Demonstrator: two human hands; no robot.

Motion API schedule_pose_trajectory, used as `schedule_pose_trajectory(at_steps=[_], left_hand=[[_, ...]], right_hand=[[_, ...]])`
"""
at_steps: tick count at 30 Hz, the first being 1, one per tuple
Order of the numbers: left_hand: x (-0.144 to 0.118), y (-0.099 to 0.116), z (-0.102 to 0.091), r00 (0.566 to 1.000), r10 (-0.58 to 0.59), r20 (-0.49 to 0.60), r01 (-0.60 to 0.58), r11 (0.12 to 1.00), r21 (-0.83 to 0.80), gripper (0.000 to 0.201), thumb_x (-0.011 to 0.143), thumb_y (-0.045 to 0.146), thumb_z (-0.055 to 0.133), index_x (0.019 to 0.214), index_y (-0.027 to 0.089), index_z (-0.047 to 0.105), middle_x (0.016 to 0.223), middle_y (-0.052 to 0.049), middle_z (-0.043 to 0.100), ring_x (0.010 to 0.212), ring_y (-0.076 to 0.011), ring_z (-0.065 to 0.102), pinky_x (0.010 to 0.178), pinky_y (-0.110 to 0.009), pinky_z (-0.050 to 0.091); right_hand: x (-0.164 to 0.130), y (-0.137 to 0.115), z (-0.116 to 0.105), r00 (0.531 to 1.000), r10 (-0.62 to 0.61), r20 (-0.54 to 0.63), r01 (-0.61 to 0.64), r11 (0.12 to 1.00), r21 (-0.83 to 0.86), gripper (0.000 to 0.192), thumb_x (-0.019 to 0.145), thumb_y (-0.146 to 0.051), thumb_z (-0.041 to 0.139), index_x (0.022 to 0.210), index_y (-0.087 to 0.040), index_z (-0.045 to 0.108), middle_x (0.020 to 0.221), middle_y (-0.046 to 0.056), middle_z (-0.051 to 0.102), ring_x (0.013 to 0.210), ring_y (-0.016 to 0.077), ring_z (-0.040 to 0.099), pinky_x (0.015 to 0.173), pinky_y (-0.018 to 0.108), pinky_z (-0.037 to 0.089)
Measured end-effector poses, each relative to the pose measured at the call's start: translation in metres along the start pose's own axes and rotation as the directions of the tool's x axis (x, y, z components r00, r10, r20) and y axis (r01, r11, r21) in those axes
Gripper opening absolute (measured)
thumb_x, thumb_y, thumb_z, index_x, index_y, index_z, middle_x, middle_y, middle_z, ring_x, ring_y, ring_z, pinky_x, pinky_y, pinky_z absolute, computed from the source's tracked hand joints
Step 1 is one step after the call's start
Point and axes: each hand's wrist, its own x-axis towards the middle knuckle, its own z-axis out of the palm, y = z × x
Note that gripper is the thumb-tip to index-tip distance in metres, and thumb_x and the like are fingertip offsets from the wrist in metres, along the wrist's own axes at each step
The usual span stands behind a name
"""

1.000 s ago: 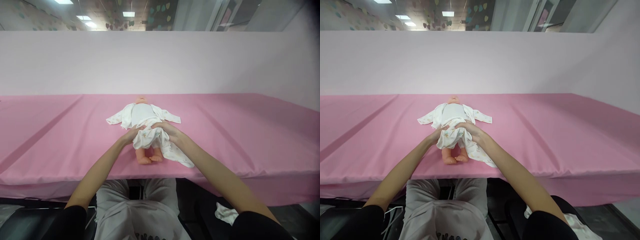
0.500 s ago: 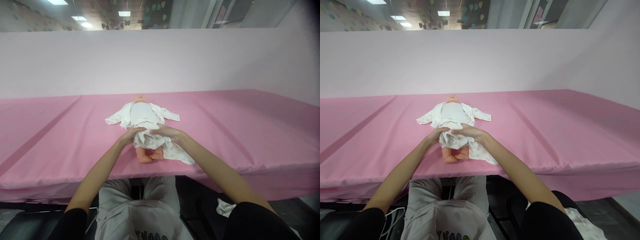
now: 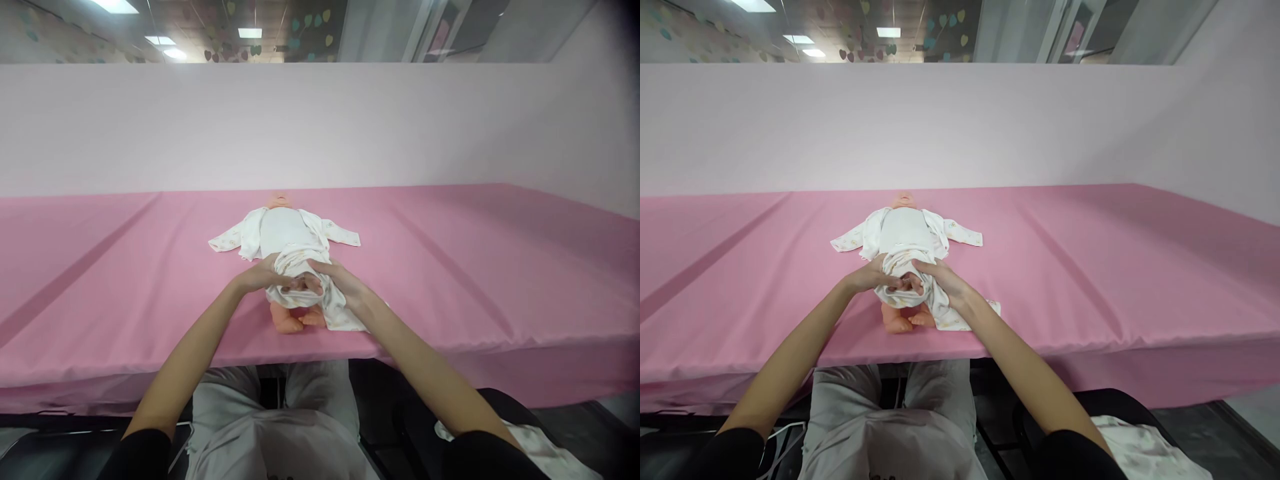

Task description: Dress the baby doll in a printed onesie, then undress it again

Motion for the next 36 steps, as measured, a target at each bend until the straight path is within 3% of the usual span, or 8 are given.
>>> schedule_pose_trajectory(at_steps=[4,8,10,12,16,20,27,36], left_hand=[[-0.001,-0.01,0.0,0.987,0.093,-0.13,-0.086,0.994,0.062,0.037,0.072,0.037,0.07,0.101,0.015,0.062,0.09,-0.004,0.065,0.088,-0.0189,0.059,0.08,-0.03,0.045],[-0.012,-0.036,-0.006,0.882,0.319,-0.348,-0.253,0.942,0.222,0.034,0.084,0.046,0.048,0.088,0.016,0.063,0.084,-0.006,0.063,0.081,-0.0195,0.057,0.079,-0.032,0.045],[-0.019,-0.045,-0.009,0.876,0.412,-0.25,-0.295,0.869,0.398,0.035,0.081,0.046,0.048,0.087,0.017,0.066,0.094,-0.01,0.065,0.089,-0.0237,0.058,0.085,-0.037,0.044],[-0.024,-0.048,-0.01,0.906,0.421,-0.042,-0.334,0.772,0.54,0.033,0.074,0.046,0.055,0.089,0.02,0.069,0.105,-0.014,0.065,0.099,-0.029,0.057,0.092,-0.043,0.042],[-0.024,-0.046,0.0,0.909,0.343,0.237,-0.416,0.757,0.503,0.031,0.068,0.044,0.061,0.088,0.025,0.072,0.098,-0.015,0.068,0.1,-0.0321,0.06,0.098,-0.049,0.04],[-0.018,-0.042,0.007,0.911,0.336,0.238,-0.409,0.813,0.415,0.03,0.065,0.048,0.064,0.086,0.027,0.073,0.09,-0.014,0.069,0.094,-0.03,0.064,0.098,-0.046,0.043],[-0.017,-0.034,-0.005,0.885,0.299,0.357,-0.465,0.627,0.625,0.035,0.068,0.042,0.067,0.1,0.027,0.073,0.112,-0.012,0.068,0.113,-0.0293,0.058,0.106,-0.044,0.037],[-0.02,-0.036,-0.007,0.933,0.296,0.205,-0.358,0.699,0.619,0.017,0.077,0.033,0.066,0.093,0.029,0.072,0.113,-0.009,0.068,0.114,-0.0241,0.059,0.108,-0.044,0.036]], right_hand=[[-0.007,0.007,-0.003,0.994,-0.103,-0.038,0.102,0.994,-0.03,0.028,0.071,-0.038,0.075,0.065,-0.018,0.056,0.041,-0.006,0.04,0.045,0.011,0.044,0.057,0.027,0.045],[-0.012,0.003,-0.012,0.989,-0.148,-0.026,0.146,0.987,-0.065,0.035,0.071,-0.038,0.074,0.056,-0.02,0.049,0.04,-0.007,0.036,0.041,0.0094,0.035,0.055,0.029,0.043],[-0.015,-0.003,-0.016,0.988,-0.155,-0.017,0.151,0.98,-0.13,0.037,0.07,-0.042,0.075,0.054,-0.021,0.048,0.039,-0.006,0.036,0.039,0.0097,0.033,0.055,0.031,0.042],[-0.019,-0.01,-0.019,0.987,-0.157,-0.017,0.151,0.97,-0.189,0.041,0.067,-0.047,0.075,0.052,-0.023,0.047,0.039,-0.006,0.034,0.039,0.0109,0.034,0.056,0.033,0.042],[-0.024,-0.022,-0.03,0.981,-0.189,-0.04,0.176,0.962,-0.211,0.05,0.065,-0.057,0.07,0.043,-0.025,0.038,0.037,-0.005,0.025,0.043,0.0134,0.035,0.065,0.039,0.044],[-0.026,-0.031,-0.039,0.96,-0.27,-0.08,0.252,0.95,-0.187,0.052,0.071,-0.053,0.061,0.039,-0.025,0.031,0.038,-0.005,0.018,0.04,0.0109,0.025,0.067,0.04,0.044],[-0.032,-0.042,-0.029,0.981,-0.196,0.001,0.188,0.939,-0.289,0.053,0.065,-0.061,0.065,0.039,-0.025,0.035,0.035,-0.005,0.023,0.037,0.0093,0.024,0.067,0.041,0.046],[-0.026,-0.038,-0.021,0.983,-0.18,0.04,0.184,0.947,-0.264,0.049,0.058,-0.059,0.074,0.045,-0.025,0.04,0.034,-0.007,0.026,0.033,0.0087,0.026,0.059,0.036,0.046]])
